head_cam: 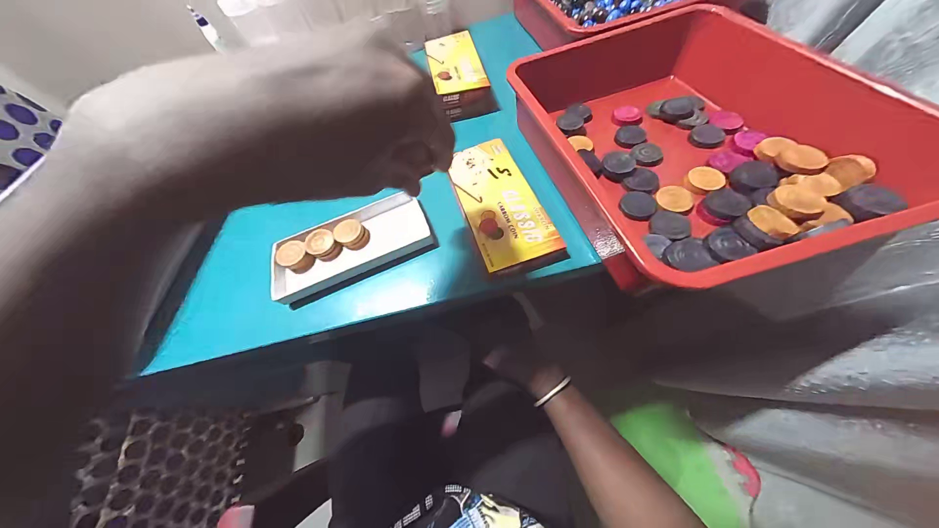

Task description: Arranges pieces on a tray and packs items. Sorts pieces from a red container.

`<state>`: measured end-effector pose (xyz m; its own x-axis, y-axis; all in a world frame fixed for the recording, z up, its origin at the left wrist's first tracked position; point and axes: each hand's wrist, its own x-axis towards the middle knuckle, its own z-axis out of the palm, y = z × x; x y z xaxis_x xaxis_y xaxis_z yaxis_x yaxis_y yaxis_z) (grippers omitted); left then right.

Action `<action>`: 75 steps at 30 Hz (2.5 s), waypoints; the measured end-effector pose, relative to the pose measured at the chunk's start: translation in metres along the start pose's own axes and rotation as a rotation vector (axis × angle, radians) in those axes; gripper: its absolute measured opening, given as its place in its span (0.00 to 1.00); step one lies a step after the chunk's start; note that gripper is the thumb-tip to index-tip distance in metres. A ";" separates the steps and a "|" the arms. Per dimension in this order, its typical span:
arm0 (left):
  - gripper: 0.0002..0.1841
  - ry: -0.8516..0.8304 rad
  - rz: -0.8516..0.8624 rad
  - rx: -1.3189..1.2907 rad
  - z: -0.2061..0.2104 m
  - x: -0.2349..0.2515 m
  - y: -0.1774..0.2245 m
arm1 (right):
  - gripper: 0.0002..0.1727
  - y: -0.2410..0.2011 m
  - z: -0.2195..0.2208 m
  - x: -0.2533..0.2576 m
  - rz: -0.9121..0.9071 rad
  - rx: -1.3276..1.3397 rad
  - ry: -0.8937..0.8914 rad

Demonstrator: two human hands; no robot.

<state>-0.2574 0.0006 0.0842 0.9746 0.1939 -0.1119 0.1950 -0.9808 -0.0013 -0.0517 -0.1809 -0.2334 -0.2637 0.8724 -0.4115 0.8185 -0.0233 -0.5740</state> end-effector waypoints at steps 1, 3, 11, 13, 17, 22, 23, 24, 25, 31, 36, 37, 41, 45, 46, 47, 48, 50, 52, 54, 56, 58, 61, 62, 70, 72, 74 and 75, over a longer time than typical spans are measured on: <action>0.04 0.001 -0.116 -0.002 0.011 -0.019 0.018 | 0.23 -0.006 -0.007 -0.010 0.054 -0.043 0.010; 0.07 0.062 -0.293 0.025 0.039 -0.042 0.047 | 0.24 -0.041 -0.039 -0.023 0.218 -0.138 -0.181; 0.08 0.210 -0.319 0.065 0.064 -0.066 0.028 | 0.30 -0.042 -0.035 -0.001 0.155 -0.197 -0.131; 0.06 0.195 -0.299 0.029 0.074 -0.065 0.026 | 0.30 -0.036 -0.029 0.003 0.079 -0.201 -0.068; 0.05 0.092 -0.414 -0.032 0.078 -0.058 0.039 | 0.28 -0.041 -0.029 0.004 0.076 -0.233 -0.106; 0.05 0.108 -0.428 -0.015 0.086 -0.061 0.034 | 0.29 -0.018 -0.015 0.028 -0.230 -0.276 0.085; 0.05 0.126 -0.428 -0.015 0.086 -0.060 0.036 | 0.29 -0.018 -0.015 0.029 -0.241 -0.276 0.090; 0.04 0.152 -0.420 -0.021 0.087 -0.060 0.037 | 0.29 -0.019 -0.015 0.029 -0.234 -0.270 0.084; 0.04 0.174 -0.409 -0.032 0.089 -0.060 0.037 | 0.29 -0.019 -0.014 0.028 -0.230 -0.265 0.079; 0.08 0.187 -0.338 -0.100 0.105 -0.058 0.030 | 0.29 -0.019 -0.015 0.027 -0.225 -0.267 0.079; 0.09 0.200 -0.293 -0.133 0.106 -0.059 0.027 | 0.29 -0.034 -0.026 0.015 -0.193 -0.292 0.043; 0.08 0.198 -0.281 -0.145 0.106 -0.058 0.027 | 0.29 -0.024 -0.018 0.021 -0.234 -0.280 0.104; 0.07 0.219 -0.243 -0.114 0.105 -0.059 0.024 | 0.28 -0.021 -0.017 0.025 -0.235 -0.249 0.105; 0.07 0.197 -0.288 -0.080 0.099 -0.063 0.021 | 0.28 -0.018 -0.014 0.026 -0.239 -0.252 0.092; 0.07 0.193 -0.292 -0.080 0.100 -0.064 0.020 | 0.28 -0.018 -0.013 0.026 -0.246 -0.256 0.098; 0.07 0.192 -0.295 -0.079 0.102 -0.065 0.019 | 0.28 -0.018 -0.014 0.026 -0.254 -0.258 0.104; 0.07 0.188 -0.302 -0.078 0.102 -0.064 0.019 | 0.28 -0.020 -0.016 0.025 -0.252 -0.257 0.096; 0.08 0.188 -0.306 -0.074 0.103 -0.064 0.021 | 0.28 -0.022 -0.018 0.024 -0.244 -0.255 0.086; 0.08 0.192 -0.304 -0.070 0.104 -0.063 0.022 | 0.27 -0.022 -0.017 0.024 -0.254 -0.260 0.105; 0.09 0.195 -0.297 -0.078 0.105 -0.063 0.022 | 0.27 -0.020 -0.015 0.025 -0.267 -0.263 0.125; 0.10 0.185 -0.297 -0.076 0.106 -0.063 0.021 | 0.27 -0.021 -0.017 0.025 -0.251 -0.258 0.102; 0.11 0.161 -0.299 -0.056 0.105 -0.063 0.021 | 0.26 -0.021 -0.016 0.024 -0.227 -0.250 0.093; 0.12 0.149 -0.220 0.020 0.103 -0.064 0.020 | 0.26 -0.018 -0.013 0.024 -0.213 -0.248 0.086; 0.12 0.138 -0.192 0.047 0.103 -0.065 0.019 | 0.26 -0.017 -0.012 0.026 -0.240 -0.255 0.114; 0.13 0.264 -0.342 -0.013 0.096 -0.057 0.025 | 0.24 -0.022 -0.015 0.018 -0.186 -0.245 0.117; 0.13 0.276 -0.343 -0.013 0.094 -0.049 0.024 | 0.25 -0.020 -0.013 0.023 -0.222 -0.262 0.130; 0.12 0.267 -0.333 -0.010 0.095 -0.043 0.020 | 0.25 -0.018 -0.011 0.025 -0.240 -0.260 0.144; 0.12 0.255 -0.345 -0.003 0.096 -0.041 0.018 | 0.24 -0.020 -0.013 0.022 -0.211 -0.251 0.123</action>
<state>-0.3044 -0.0268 -0.0065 0.8482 0.5097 0.1439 0.5142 -0.8576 0.0072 -0.0673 -0.1552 -0.2213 -0.3893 0.8980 -0.2053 0.8568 0.2711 -0.4387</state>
